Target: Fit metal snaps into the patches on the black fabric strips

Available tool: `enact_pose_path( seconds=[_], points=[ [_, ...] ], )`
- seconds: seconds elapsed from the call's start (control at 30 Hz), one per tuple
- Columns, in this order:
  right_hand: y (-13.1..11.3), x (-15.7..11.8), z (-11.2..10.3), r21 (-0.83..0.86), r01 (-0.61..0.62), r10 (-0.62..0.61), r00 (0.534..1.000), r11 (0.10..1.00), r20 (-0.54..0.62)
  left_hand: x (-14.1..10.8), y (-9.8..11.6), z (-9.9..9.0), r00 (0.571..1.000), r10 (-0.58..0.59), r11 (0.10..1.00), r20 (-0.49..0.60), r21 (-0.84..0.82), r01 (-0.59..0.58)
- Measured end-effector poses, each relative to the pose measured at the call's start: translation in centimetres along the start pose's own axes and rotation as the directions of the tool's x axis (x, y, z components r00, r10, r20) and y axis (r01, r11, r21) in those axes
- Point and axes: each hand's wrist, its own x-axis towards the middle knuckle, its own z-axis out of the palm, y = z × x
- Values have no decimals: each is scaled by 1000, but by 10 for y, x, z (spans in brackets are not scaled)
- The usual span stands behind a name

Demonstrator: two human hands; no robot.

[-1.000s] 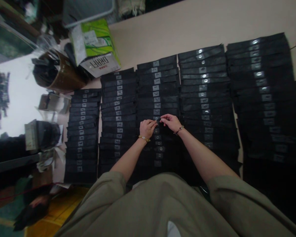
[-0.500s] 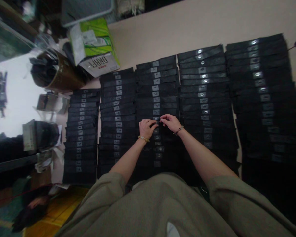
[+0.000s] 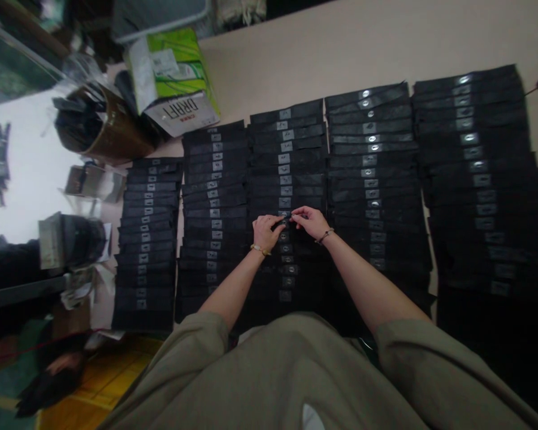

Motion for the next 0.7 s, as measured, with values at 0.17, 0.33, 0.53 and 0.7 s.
enact_pose_path(
  seconds=[0.17, 0.33, 0.53, 0.7],
  points=[
    [1, 1, 1, 8, -4, 4, 1000, 1000, -8, -1, -2, 3, 1000, -4, 1000, -11, 28, 5],
    [1, 1, 1, -15, 8, -7, 1000, 1000, 7, 3, 4, -5, 999, 36, 999, -26, 23, -35],
    [-3, 2, -1, 37, -57, 57, 998, 998, 25, 26, 20, -4, 978, 178, 983, 105, 29, -182],
    [-1, 2, -4, 165, -92, 84, 995, 982, 59, 40, 17, -5, 942, 277, 959, 189, 10, -284]
  ],
)
